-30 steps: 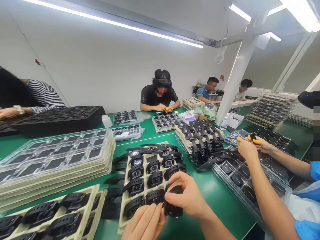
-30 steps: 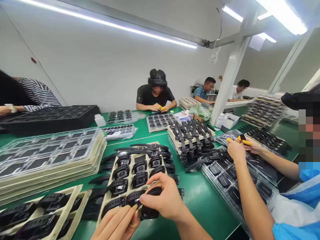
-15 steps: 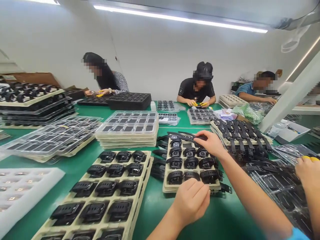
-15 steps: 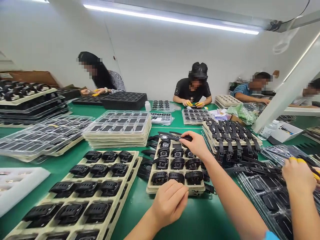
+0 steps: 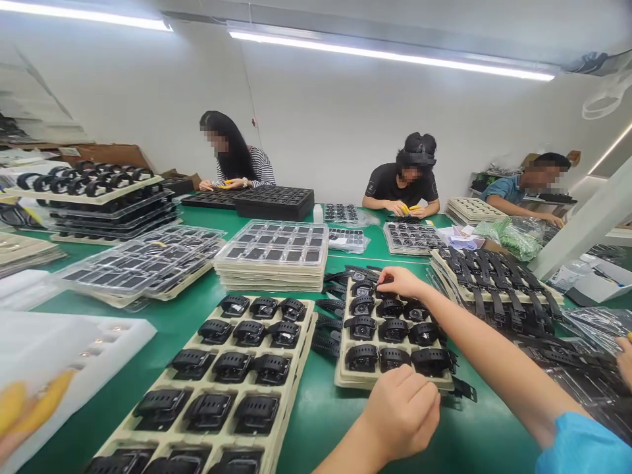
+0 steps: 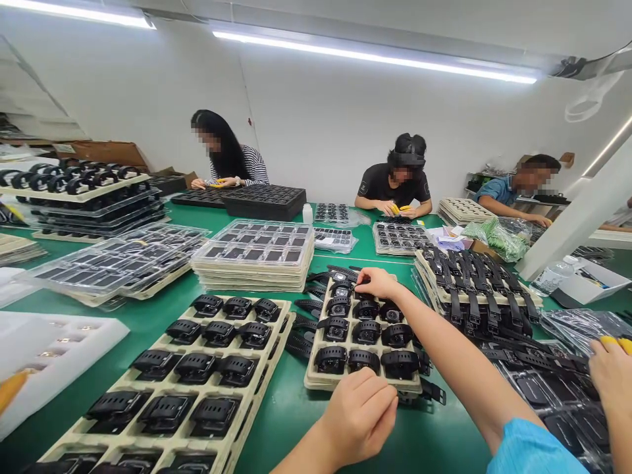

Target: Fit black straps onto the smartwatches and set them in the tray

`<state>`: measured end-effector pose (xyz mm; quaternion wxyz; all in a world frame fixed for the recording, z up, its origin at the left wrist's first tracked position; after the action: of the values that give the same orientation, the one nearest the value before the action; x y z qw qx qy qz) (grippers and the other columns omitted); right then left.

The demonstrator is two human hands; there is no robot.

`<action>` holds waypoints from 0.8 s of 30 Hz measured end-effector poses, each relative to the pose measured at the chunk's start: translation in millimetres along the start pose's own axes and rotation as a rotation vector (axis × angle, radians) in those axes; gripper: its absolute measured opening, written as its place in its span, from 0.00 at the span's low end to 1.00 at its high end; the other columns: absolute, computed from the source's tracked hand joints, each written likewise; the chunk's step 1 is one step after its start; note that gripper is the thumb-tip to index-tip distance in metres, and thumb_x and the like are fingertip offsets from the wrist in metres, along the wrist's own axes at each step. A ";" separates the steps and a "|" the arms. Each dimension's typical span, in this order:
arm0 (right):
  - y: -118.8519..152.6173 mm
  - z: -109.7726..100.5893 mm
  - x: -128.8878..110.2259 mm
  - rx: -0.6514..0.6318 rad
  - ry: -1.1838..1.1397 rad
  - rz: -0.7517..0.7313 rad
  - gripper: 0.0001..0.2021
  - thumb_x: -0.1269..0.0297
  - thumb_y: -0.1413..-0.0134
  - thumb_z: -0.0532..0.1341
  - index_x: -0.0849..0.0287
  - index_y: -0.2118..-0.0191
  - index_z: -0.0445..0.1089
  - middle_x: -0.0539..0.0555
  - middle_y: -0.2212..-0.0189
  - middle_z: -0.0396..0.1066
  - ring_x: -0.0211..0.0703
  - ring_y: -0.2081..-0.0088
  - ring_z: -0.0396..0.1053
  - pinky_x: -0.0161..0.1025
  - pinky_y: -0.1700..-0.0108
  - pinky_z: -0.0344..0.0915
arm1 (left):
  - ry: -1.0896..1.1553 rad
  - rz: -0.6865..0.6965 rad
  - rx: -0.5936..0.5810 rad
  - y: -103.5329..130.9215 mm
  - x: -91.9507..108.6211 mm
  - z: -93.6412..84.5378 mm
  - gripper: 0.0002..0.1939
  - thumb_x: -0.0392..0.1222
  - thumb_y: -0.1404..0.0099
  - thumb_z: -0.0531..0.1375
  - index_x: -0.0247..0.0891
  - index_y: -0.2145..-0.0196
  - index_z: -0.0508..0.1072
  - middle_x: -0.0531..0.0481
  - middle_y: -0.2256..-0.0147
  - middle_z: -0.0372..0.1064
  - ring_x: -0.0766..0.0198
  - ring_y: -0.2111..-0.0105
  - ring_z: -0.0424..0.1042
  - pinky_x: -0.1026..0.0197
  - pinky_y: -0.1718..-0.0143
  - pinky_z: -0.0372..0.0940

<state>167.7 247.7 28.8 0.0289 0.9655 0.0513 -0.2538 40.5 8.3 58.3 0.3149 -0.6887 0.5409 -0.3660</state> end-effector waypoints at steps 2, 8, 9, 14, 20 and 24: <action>5.0 -3.5 -1.8 -0.011 0.029 -0.015 0.11 0.60 0.34 0.65 0.60 0.51 0.74 0.57 0.50 0.74 0.49 0.52 0.74 0.52 0.48 0.72 | -0.006 -0.013 -0.007 0.4 -1.6 1.4 0.13 0.31 0.32 0.54 0.39 0.74 0.68 0.50 0.78 0.63 0.62 0.77 0.59 0.58 0.78 0.55; 38.0 -42.7 33.8 -0.006 0.164 0.128 0.13 0.58 0.32 0.63 0.59 0.47 0.72 0.58 0.46 0.71 0.51 0.47 0.72 0.54 0.46 0.70 | 0.018 -0.019 0.004 -1.7 -2.6 0.3 0.13 0.30 0.33 0.53 0.38 0.74 0.69 0.49 0.78 0.64 0.62 0.77 0.59 0.58 0.77 0.54; 44.5 -44.2 46.6 -0.037 0.199 0.196 0.13 0.59 0.32 0.63 0.59 0.47 0.72 0.58 0.47 0.72 0.50 0.49 0.73 0.53 0.47 0.72 | 0.024 -0.015 0.005 -2.1 -1.9 0.0 0.12 0.30 0.33 0.53 0.38 0.74 0.69 0.50 0.78 0.64 0.62 0.77 0.59 0.58 0.77 0.54; 68.0 -34.1 83.6 -0.177 0.296 0.393 0.13 0.60 0.32 0.63 0.59 0.46 0.72 0.58 0.48 0.73 0.48 0.53 0.74 0.48 0.52 0.74 | 0.043 -0.010 -0.013 -2.4 0.2 1.7 0.11 0.30 0.32 0.53 0.38 0.71 0.70 0.49 0.77 0.66 0.63 0.77 0.61 0.59 0.76 0.54; 72.3 -77.0 59.6 -0.036 0.341 0.342 0.11 0.58 0.32 0.62 0.61 0.54 0.74 0.55 0.57 0.76 0.45 0.59 0.75 0.45 0.56 0.74 | 0.083 -0.012 -0.007 -1.8 -1.8 4.0 0.10 0.28 0.33 0.53 0.37 0.70 0.70 0.49 0.76 0.68 0.63 0.77 0.62 0.59 0.76 0.57; 85.7 -132.9 18.2 0.181 0.406 0.201 0.07 0.61 0.38 0.65 0.58 0.64 0.77 0.55 0.65 0.78 0.51 0.61 0.75 0.43 0.58 0.69 | 0.081 -0.028 -0.019 -5.0 -4.4 2.0 0.11 0.28 0.33 0.54 0.37 0.71 0.70 0.49 0.77 0.67 0.63 0.77 0.63 0.60 0.76 0.58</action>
<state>257.9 175.0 137.9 -0.0437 0.9956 -0.0633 -0.0541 44.1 13.7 60.6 0.2812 -0.6838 0.5468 -0.3928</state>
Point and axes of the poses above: each hand's wrist, its own y-axis away from the middle knuckle, its own z-axis out of the palm, x = y × z, the point moved 10 cm from there along -y, towards the middle knuckle
